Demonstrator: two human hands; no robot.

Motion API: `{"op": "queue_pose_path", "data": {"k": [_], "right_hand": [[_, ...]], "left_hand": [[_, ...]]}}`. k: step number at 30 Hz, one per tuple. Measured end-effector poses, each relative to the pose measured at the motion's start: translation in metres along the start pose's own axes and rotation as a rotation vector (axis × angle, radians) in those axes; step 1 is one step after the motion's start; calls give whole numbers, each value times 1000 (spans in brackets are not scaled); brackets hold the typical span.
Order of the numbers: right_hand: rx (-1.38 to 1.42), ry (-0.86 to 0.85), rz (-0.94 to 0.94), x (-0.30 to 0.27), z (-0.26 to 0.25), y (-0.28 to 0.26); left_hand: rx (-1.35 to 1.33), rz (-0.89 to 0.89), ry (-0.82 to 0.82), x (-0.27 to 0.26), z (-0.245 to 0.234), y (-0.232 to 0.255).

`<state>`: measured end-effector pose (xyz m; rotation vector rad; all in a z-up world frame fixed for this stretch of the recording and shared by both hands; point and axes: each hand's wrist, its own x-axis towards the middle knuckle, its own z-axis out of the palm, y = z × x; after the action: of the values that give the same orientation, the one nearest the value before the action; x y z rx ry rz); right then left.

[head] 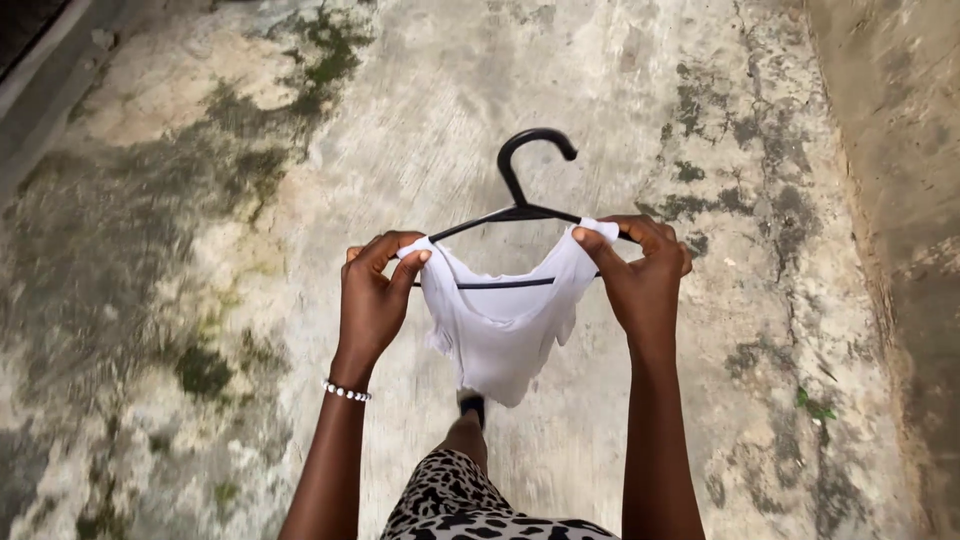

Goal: Wash a white tank top in a twin-tub washing machine and then hang it on a clothesline.

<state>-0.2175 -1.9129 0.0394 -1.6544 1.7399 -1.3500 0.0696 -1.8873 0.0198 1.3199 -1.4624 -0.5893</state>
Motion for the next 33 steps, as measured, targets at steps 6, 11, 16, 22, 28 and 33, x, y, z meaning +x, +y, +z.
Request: {"op": "queue_pose_path", "data": {"k": [6,11,16,22,28,33], "right_hand": [[-105,34,-121,162,69,2],[-84,10,-36,268,110,3],[-63,55,-49,380,166,34],[-73,25,-29,524,226,62],[-7,22,-66,689,270,89],[-59,8,-91,798,312,89]], "left_hand": [[-22,-83,25,167,29,-57],[121,6,38,285,49,-63],[67,-44,4,405,81,-98],[79,99,58,542,131,-154],[158,-145,18,693,173,-169],[46,-131,36,801,205,-203]]}}
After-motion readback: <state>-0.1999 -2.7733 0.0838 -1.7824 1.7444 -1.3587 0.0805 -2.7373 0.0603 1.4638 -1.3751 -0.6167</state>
